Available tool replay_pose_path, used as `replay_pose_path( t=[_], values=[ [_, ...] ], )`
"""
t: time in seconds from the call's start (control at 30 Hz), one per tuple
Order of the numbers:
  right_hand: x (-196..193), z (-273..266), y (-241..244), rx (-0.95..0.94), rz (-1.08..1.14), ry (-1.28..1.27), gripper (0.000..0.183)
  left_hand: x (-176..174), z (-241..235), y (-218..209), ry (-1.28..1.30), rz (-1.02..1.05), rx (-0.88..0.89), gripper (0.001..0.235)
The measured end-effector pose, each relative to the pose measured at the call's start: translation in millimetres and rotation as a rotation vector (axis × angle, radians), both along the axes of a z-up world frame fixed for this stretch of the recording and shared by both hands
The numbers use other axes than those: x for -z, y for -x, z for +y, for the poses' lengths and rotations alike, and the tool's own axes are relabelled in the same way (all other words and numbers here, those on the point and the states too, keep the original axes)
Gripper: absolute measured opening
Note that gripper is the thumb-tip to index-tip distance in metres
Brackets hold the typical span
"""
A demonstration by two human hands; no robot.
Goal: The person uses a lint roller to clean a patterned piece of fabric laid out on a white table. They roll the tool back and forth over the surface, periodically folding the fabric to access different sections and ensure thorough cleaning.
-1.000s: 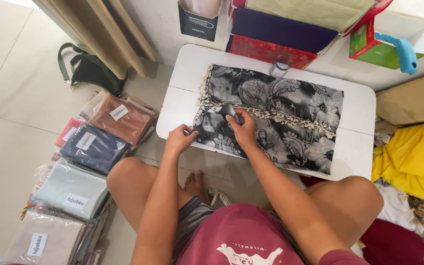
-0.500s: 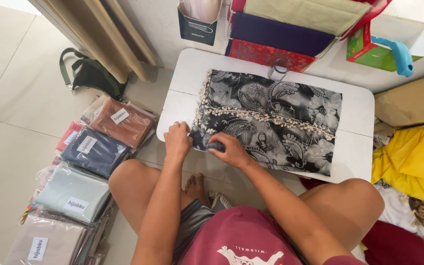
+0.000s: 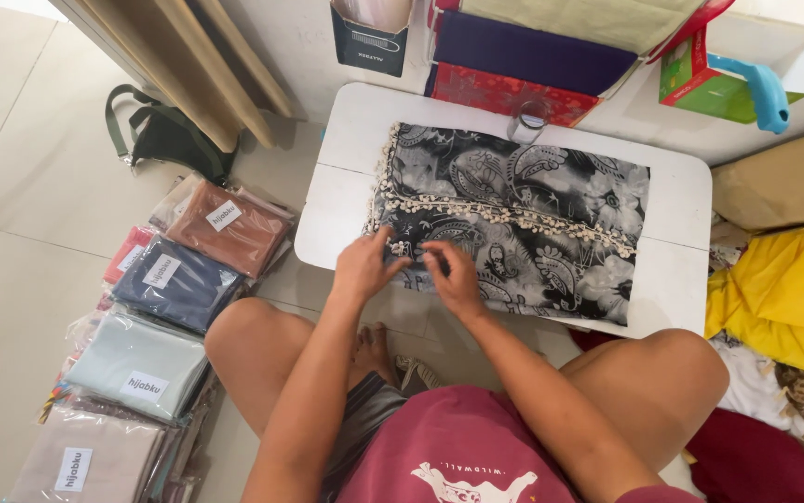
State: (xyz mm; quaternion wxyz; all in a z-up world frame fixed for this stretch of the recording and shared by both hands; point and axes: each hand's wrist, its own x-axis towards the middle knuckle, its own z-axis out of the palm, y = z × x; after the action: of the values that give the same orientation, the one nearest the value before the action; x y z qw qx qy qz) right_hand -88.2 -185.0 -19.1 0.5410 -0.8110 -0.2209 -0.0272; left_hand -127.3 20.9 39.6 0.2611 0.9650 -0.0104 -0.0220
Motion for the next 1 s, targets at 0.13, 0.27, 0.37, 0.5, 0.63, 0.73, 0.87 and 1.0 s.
replay_pose_path(
  t=[0.13,0.27,0.37,0.5,0.63,0.73,0.87,1.0],
  values=[
    [7.0,-22.1,-7.7,0.084,0.01,0.01,0.022,47.2,1.7,-4.7,-0.155,0.03,-0.018,0.038],
    [4.4,-45.4,-11.0,0.108,0.098,-0.007,0.022,65.6,25.5,-3.4,-0.024,0.26,-0.379,0.029],
    [6.2,-65.2,-13.9,0.119,0.101,0.019,0.021,70.4,47.4,2.8,-0.049,0.322,-0.549,0.03],
    [-5.5,-100.0,-18.1,0.183,0.006,0.122,0.018,24.8,44.0,9.8,-0.176,0.078,-0.48,0.024],
    [-14.9,-149.9,-13.6,0.166,0.064,0.384,0.019,27.7,11.4,-6.5,0.044,-0.265,-0.013,0.021],
    [0.1,-189.4,-8.7,0.093,0.091,0.74,0.028,63.1,-1.6,-9.5,-0.175,-0.224,0.128,0.025],
    [-1.0,-220.3,1.1,0.148,0.298,0.743,0.04,73.6,6.9,-17.1,-0.283,-0.008,-0.073,0.043],
    [-27.5,-240.8,4.8,0.134,0.396,0.85,0.054,67.3,-4.6,-24.6,-0.391,-0.085,-0.039,0.034]
  ],
)
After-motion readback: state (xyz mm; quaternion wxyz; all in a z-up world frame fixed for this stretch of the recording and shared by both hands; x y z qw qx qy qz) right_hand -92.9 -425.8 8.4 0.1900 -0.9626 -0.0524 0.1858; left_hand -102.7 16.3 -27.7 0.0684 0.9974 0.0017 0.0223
